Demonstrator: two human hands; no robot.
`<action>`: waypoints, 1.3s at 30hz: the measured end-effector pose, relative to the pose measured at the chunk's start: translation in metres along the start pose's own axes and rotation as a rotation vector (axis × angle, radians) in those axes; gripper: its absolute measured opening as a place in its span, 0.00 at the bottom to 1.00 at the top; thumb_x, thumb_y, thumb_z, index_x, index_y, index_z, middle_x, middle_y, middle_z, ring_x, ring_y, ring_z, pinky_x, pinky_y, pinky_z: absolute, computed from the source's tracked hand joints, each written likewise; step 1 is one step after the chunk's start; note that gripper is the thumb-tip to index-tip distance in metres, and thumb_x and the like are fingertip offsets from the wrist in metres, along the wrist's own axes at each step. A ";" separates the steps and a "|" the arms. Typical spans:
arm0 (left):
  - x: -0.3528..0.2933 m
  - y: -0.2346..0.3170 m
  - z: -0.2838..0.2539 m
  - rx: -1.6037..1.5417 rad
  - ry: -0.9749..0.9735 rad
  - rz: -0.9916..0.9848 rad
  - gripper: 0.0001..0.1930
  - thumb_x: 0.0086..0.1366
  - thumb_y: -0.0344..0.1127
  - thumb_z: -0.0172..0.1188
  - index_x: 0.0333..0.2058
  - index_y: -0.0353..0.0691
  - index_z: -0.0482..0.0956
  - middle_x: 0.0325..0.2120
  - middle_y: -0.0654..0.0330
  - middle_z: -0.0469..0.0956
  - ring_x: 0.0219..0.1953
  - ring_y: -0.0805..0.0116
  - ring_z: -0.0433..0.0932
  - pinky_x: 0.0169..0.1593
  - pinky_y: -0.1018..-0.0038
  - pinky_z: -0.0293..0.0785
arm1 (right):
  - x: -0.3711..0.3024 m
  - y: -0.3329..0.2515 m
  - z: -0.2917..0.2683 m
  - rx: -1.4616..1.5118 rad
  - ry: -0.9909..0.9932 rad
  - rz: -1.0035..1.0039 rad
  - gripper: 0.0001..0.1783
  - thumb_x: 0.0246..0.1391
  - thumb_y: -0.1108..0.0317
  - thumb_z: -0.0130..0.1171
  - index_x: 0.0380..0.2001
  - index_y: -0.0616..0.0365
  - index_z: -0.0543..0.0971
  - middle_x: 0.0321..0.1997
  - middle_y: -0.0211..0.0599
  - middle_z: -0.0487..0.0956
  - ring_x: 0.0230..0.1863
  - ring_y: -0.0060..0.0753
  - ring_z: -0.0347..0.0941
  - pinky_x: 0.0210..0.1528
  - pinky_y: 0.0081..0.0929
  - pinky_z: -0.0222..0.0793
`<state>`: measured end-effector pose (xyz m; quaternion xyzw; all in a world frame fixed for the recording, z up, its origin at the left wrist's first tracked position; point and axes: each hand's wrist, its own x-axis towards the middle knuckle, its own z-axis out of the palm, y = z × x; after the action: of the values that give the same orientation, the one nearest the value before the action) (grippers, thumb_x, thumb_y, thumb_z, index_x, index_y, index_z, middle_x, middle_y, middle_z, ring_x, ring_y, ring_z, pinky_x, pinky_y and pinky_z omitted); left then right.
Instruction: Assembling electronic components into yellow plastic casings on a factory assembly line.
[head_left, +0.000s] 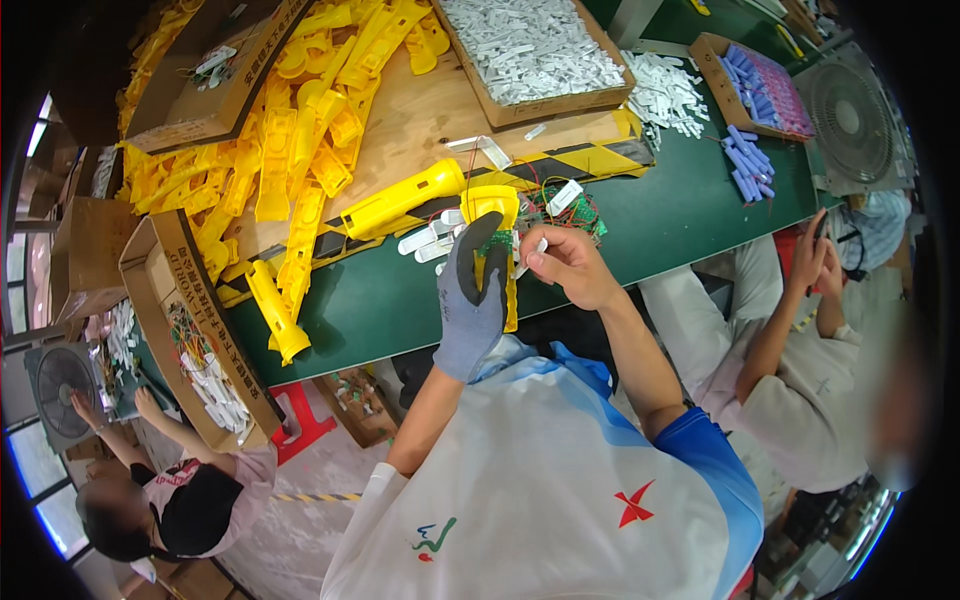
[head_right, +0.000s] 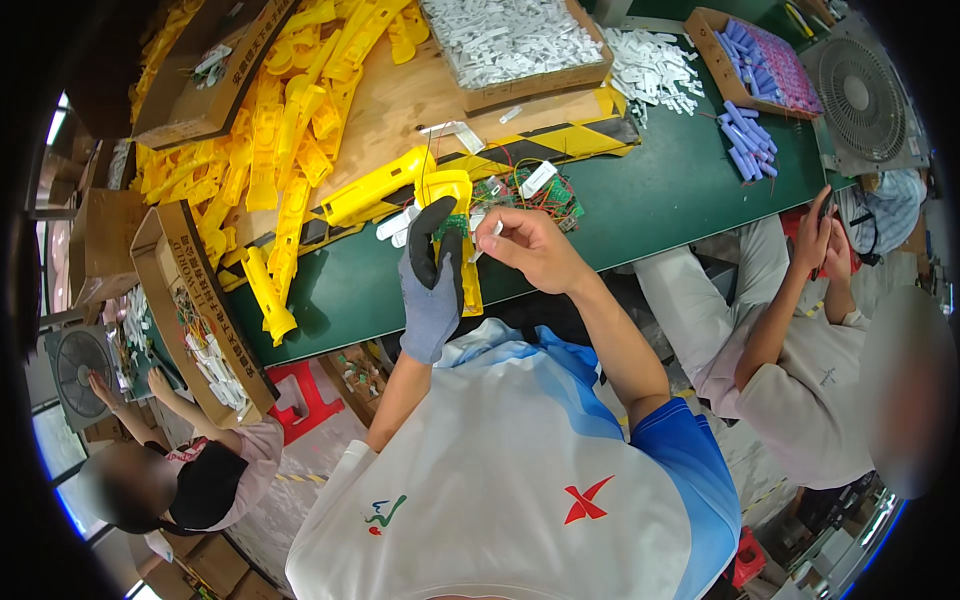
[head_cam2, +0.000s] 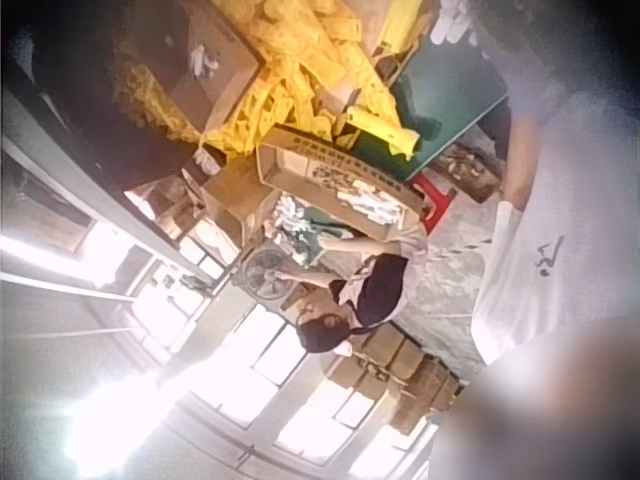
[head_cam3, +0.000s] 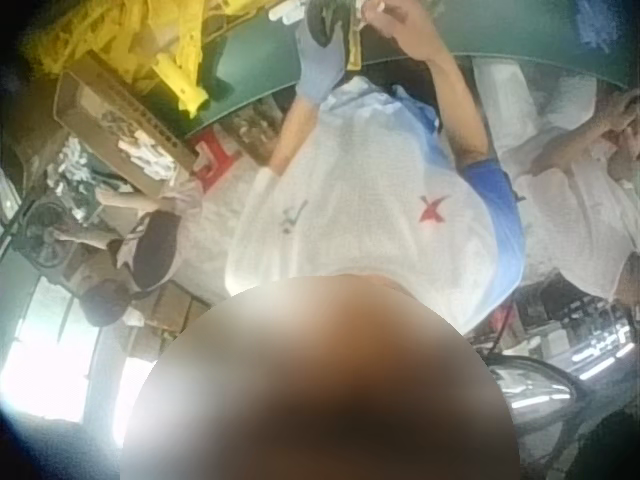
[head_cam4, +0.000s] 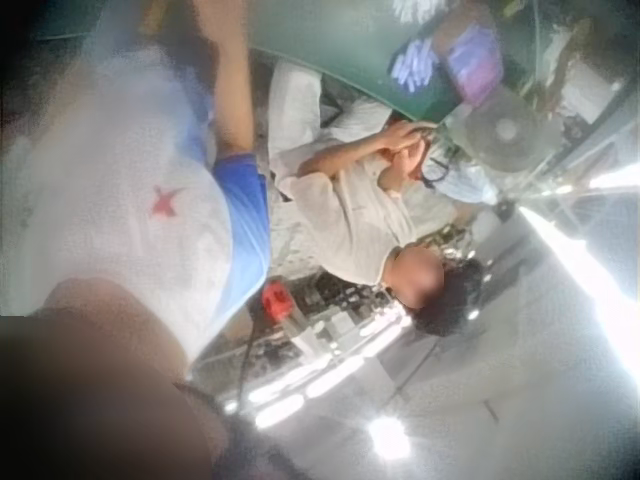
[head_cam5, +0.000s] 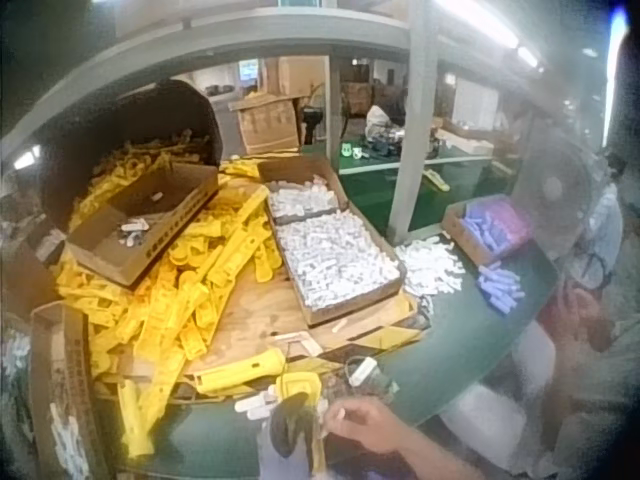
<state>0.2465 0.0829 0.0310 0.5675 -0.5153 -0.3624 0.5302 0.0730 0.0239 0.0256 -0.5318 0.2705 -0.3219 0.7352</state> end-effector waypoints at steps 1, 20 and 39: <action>-0.001 0.000 0.000 0.002 0.003 -0.003 0.22 0.63 0.22 0.53 0.57 0.35 0.72 0.50 0.49 0.78 0.49 0.61 0.79 0.53 0.69 0.73 | 0.001 0.002 0.000 -0.033 0.012 -0.007 0.07 0.65 0.67 0.58 0.38 0.59 0.76 0.35 0.22 0.74 0.33 0.10 0.64 0.35 0.14 0.61; 0.003 -0.003 0.007 0.151 0.182 0.127 0.20 0.64 0.22 0.55 0.56 0.34 0.74 0.48 0.47 0.78 0.49 0.54 0.77 0.52 0.66 0.72 | 0.016 0.013 0.035 0.072 0.667 -0.187 0.05 0.58 0.78 0.63 0.37 0.67 0.79 0.35 0.41 0.84 0.35 0.23 0.81 0.39 0.20 0.79; 0.004 -0.009 0.004 0.037 0.094 0.089 0.23 0.60 0.22 0.59 0.55 0.38 0.75 0.48 0.47 0.78 0.48 0.51 0.80 0.49 0.65 0.76 | 0.010 0.003 0.018 0.164 0.340 0.064 0.22 0.52 0.79 0.69 0.51 0.67 0.78 0.44 0.41 0.84 0.44 0.26 0.82 0.51 0.22 0.78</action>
<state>0.2459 0.0769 0.0218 0.5701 -0.5214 -0.3017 0.5587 0.0940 0.0279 0.0275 -0.3994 0.3803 -0.4045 0.7296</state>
